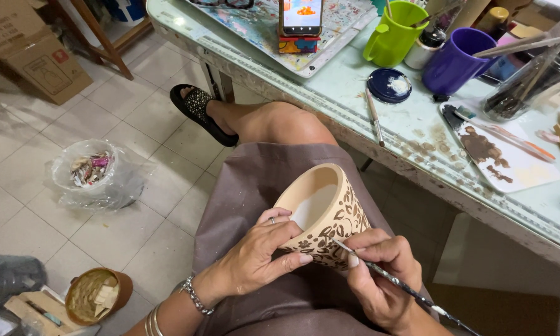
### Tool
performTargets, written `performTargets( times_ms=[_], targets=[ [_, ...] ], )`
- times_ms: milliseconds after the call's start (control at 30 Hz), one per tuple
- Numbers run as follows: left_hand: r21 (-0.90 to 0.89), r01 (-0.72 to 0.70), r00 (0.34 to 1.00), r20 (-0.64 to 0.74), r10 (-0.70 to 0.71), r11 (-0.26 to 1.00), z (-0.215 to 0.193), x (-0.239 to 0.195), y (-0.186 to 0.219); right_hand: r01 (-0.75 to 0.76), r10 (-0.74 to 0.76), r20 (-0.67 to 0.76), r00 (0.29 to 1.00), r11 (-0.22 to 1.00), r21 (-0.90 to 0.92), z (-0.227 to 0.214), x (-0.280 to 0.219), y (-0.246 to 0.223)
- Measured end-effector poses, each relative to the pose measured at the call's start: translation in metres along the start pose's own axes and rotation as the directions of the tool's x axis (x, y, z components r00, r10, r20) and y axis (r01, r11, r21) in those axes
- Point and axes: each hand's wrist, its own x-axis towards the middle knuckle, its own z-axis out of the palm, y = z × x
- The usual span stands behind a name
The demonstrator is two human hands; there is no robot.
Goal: Painting intricate patterns on a ceramic cup using a fine-tipped brush
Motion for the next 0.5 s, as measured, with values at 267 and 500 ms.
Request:
performTargets(
  times_ms=[267,500],
  targets=[
    [0.017,0.006,1.000,0.003,-0.006,1.000,0.0007,-0.0009,-0.0013,0.008,-0.005,-0.061,0.998,0.999,0.046,0.0032,0.0006,-0.0006],
    [0.009,-0.005,1.000,0.013,0.005,1.000,0.0002,-0.0007,-0.0022,0.008,-0.007,-0.021,1.000,0.997,0.070,0.0040,0.0030,-0.0031]
  ],
)
